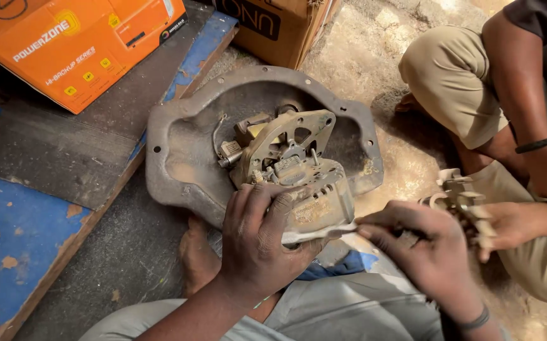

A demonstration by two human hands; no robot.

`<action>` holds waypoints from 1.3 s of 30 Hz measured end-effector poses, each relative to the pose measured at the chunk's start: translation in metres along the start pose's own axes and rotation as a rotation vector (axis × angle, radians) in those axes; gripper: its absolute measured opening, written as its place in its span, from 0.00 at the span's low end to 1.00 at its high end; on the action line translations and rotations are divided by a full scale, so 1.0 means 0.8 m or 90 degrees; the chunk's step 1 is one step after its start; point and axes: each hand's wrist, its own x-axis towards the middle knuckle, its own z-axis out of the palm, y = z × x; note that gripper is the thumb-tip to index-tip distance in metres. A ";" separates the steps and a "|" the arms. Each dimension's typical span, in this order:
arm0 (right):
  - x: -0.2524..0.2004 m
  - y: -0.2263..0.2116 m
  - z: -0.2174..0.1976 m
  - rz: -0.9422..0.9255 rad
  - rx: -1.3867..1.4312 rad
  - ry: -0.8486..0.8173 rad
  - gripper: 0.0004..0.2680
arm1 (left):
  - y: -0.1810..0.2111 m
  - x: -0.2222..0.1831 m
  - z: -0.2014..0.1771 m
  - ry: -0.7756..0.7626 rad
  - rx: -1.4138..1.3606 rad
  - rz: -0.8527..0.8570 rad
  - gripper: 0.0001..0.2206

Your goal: Cleaning and inspecting an automotive alternator using a brush and screwdriver while sitting on the floor.

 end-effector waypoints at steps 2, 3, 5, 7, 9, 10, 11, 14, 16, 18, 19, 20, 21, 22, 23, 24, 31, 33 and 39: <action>-0.003 0.013 -0.007 0.044 -0.019 0.054 0.05 | -0.003 0.000 0.001 -0.011 0.006 0.000 0.29; -0.005 0.018 -0.011 0.088 -0.046 0.104 0.04 | -0.004 -0.002 0.002 -0.017 0.007 -0.005 0.29; -0.007 0.032 -0.019 0.093 0.045 0.138 0.04 | -0.001 -0.002 -0.001 -0.005 0.006 0.002 0.29; -0.007 0.037 -0.020 0.092 0.133 0.178 0.04 | -0.001 0.001 -0.001 0.014 0.003 0.017 0.29; -0.010 0.036 -0.008 -0.004 -0.021 0.112 0.04 | -0.005 -0.002 0.001 -0.017 -0.006 -0.007 0.30; -0.008 0.028 -0.011 -0.006 -0.021 0.113 0.04 | -0.006 -0.001 0.003 -0.015 -0.006 -0.005 0.30; -0.008 0.020 -0.011 -0.015 -0.053 0.124 0.04 | -0.007 -0.002 0.003 -0.012 -0.002 -0.010 0.30; -0.017 0.034 -0.020 0.039 0.030 0.149 0.05 | -0.005 -0.004 0.000 -0.001 0.007 -0.016 0.30; -0.019 0.050 -0.022 0.094 0.140 0.170 0.06 | -0.003 -0.002 -0.001 0.016 0.010 -0.008 0.29; -0.018 0.060 -0.014 0.021 0.276 0.027 0.03 | -0.002 0.000 -0.001 0.016 0.000 -0.008 0.30; -0.015 0.056 -0.011 0.023 0.277 0.032 0.03 | -0.002 0.000 -0.001 0.013 -0.001 -0.005 0.30; -0.013 0.054 -0.007 -0.020 0.162 0.051 0.04 | -0.003 0.000 0.001 0.017 0.000 -0.004 0.30; -0.011 0.051 -0.002 -0.059 0.047 0.066 0.05 | -0.004 -0.002 0.001 0.019 0.002 -0.008 0.30; -0.011 0.049 -0.004 -0.055 0.050 0.066 0.05 | -0.004 -0.003 0.000 0.015 0.002 -0.009 0.30; -0.007 0.047 -0.008 0.029 0.099 0.146 0.04 | -0.004 -0.002 0.000 0.009 -0.004 -0.012 0.30; -0.004 0.044 -0.013 0.112 0.148 0.227 0.04 | -0.003 -0.002 -0.002 0.004 -0.009 -0.016 0.30; -0.008 0.024 0.001 -0.089 0.072 0.097 0.08 | -0.005 -0.003 0.002 0.007 0.007 -0.004 0.30; -0.005 0.032 -0.003 0.054 0.043 0.169 0.06 | -0.007 -0.004 0.003 -0.002 0.015 0.007 0.31; -0.005 0.094 -0.011 0.100 0.217 0.079 0.06 | -0.003 0.002 0.005 0.010 0.044 -0.005 0.33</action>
